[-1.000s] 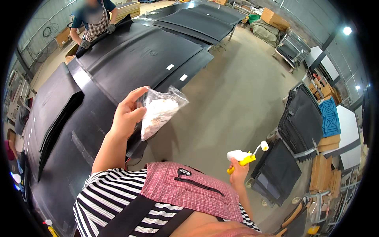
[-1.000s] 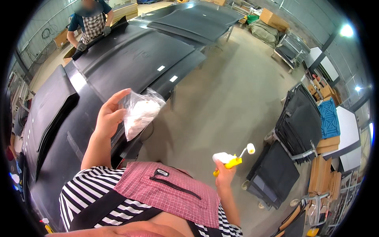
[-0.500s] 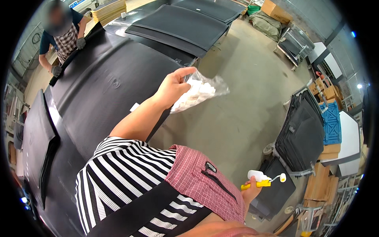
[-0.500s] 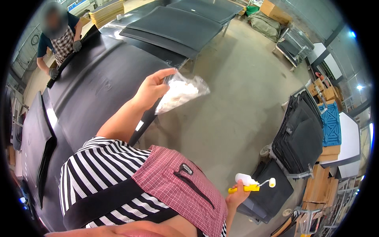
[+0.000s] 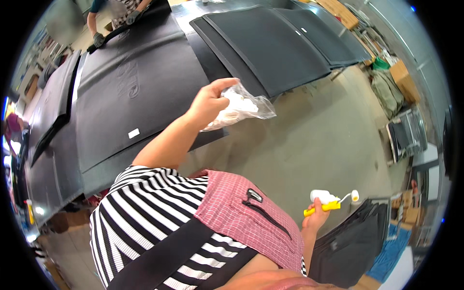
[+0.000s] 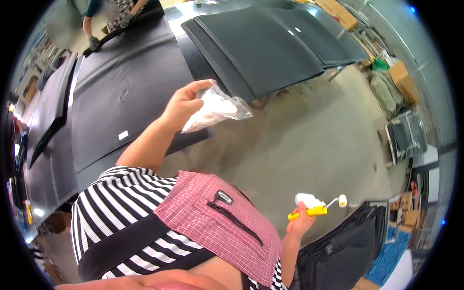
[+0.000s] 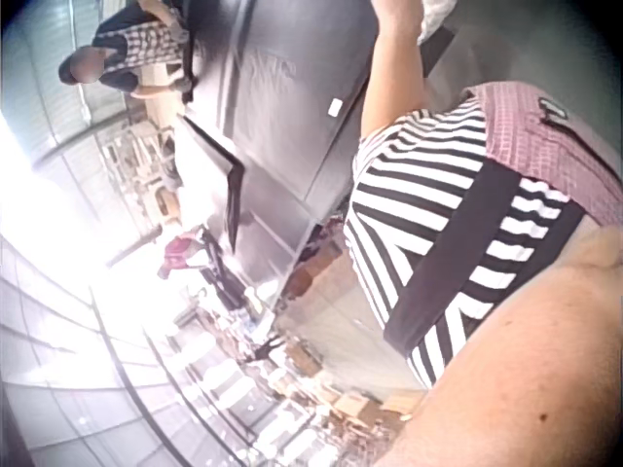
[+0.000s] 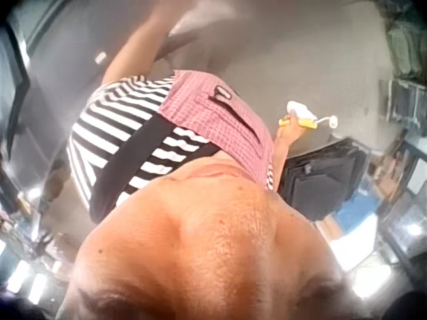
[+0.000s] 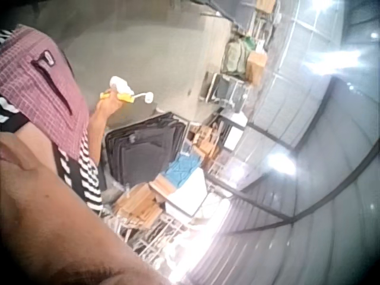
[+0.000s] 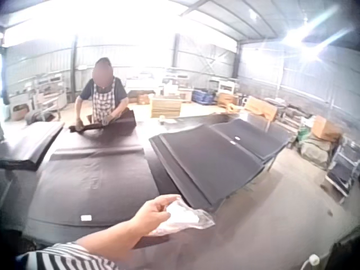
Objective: The person handles large black rubber car mats in a workshop, placing them on a table and applying adhesive to the edges using a squeeze bottle and a small roller. The person then presses the edges of the mats together to bond them.
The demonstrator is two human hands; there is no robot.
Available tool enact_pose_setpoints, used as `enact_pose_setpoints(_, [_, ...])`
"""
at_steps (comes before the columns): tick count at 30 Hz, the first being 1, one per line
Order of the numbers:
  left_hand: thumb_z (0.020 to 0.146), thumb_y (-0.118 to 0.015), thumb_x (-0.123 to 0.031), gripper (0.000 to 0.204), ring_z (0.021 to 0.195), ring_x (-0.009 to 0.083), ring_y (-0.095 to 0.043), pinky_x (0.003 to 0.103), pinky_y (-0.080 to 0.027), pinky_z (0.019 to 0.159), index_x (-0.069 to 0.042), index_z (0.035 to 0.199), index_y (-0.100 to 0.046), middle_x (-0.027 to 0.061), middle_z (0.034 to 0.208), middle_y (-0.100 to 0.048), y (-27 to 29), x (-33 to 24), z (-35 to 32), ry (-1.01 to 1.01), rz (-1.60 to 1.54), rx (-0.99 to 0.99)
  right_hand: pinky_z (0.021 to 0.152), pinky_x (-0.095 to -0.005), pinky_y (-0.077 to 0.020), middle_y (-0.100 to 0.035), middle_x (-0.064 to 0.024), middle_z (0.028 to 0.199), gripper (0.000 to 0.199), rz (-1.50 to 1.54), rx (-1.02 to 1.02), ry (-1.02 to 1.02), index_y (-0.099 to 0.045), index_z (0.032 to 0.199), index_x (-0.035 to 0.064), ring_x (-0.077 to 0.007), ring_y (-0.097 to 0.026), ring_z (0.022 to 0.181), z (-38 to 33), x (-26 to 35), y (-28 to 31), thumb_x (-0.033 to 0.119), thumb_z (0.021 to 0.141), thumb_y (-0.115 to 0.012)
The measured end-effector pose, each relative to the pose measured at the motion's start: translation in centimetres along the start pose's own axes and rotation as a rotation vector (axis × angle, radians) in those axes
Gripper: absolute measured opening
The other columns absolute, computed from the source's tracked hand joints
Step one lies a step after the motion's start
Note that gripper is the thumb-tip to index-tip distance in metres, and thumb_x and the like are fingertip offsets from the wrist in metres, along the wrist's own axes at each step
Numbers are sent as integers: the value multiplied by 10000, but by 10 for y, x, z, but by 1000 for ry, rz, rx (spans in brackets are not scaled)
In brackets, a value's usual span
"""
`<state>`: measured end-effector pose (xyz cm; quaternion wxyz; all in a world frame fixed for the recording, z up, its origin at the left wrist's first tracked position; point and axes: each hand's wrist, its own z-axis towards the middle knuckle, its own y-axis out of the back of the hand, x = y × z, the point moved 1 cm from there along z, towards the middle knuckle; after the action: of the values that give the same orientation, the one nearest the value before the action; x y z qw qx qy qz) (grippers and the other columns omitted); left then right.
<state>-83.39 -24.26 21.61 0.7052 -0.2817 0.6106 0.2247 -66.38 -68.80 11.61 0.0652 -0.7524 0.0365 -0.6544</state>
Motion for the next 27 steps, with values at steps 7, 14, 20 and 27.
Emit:
enact_pose_setpoints(7, [776,-486,117,612,637,21,-425,197,-336,550,22,1375,-575,-43,823,-530,6,7,75,26,-27,-238,562,-245,-475,-661,-68,988,360,51,320,-84,-568,1176,36,-108,-557,644,152,1,-109,-54,851,-694])
enact_pose_setpoints(14, [776,-480,104,610,703,32,-485,190,-395,629,36,1376,-567,8,930,-620,-9,22,216,10,101,-266,567,-238,-474,-668,-107,1124,454,-44,278,-156,-528,1259,63,-113,-557,675,249,1,-147,-82,854,-674])
enact_pose_setpoints(20, [802,-552,82,574,638,47,-445,201,-353,572,20,1372,-575,-31,805,-531,-17,42,321,-55,46,-397,569,-237,-473,-661,-109,1133,443,-37,265,-117,-528,1260,61,-109,-555,674,336,25,-179,-70,863,-672])
enact_pose_setpoints(27, [828,-583,-19,595,481,44,-387,252,-272,337,-78,1419,-560,-33,743,-473,-14,69,350,-89,73,-632,600,-234,-473,-660,-124,1173,410,-77,644,-200,-528,1261,43,-103,-557,691,446,15,-288,-49,886,-665])
